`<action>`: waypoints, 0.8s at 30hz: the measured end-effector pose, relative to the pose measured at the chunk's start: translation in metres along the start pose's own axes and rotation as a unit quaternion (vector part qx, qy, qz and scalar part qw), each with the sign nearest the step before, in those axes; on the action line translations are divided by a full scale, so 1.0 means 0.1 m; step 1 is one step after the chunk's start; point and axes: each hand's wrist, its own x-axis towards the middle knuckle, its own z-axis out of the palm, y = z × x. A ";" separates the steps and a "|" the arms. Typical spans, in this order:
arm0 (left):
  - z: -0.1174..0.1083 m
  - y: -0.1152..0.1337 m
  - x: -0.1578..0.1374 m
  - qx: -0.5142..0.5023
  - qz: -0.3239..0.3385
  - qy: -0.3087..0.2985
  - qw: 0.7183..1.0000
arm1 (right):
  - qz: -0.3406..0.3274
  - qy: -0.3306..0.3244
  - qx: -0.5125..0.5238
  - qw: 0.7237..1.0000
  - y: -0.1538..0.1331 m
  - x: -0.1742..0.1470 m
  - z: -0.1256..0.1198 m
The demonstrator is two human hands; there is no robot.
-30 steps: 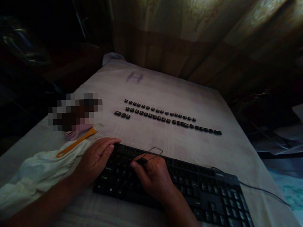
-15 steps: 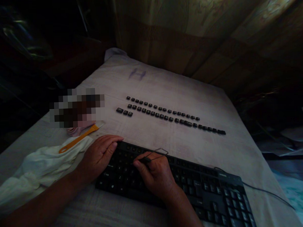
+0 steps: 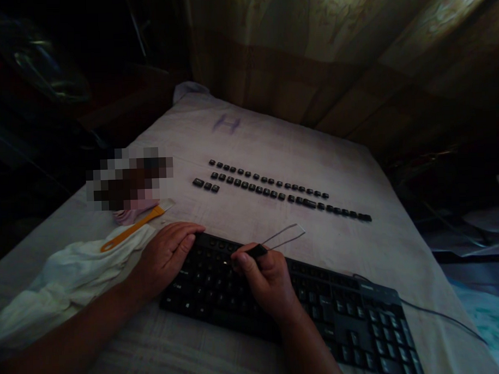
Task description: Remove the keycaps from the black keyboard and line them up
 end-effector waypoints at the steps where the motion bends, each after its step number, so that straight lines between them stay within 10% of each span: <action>1: 0.00 0.00 0.00 0.002 -0.001 -0.002 1.000 | 0.005 -0.002 0.005 1.000 0.00 0.00 0.00; 13: -0.07 0.08 -0.10 -0.006 0.154 -0.017 0.988 | -0.035 -0.013 -0.012 0.999 -0.08 0.03 0.01; 24: -0.07 0.09 -0.10 -0.036 0.157 -0.027 0.987 | -0.197 -0.040 -0.024 0.979 -0.25 -0.05 0.19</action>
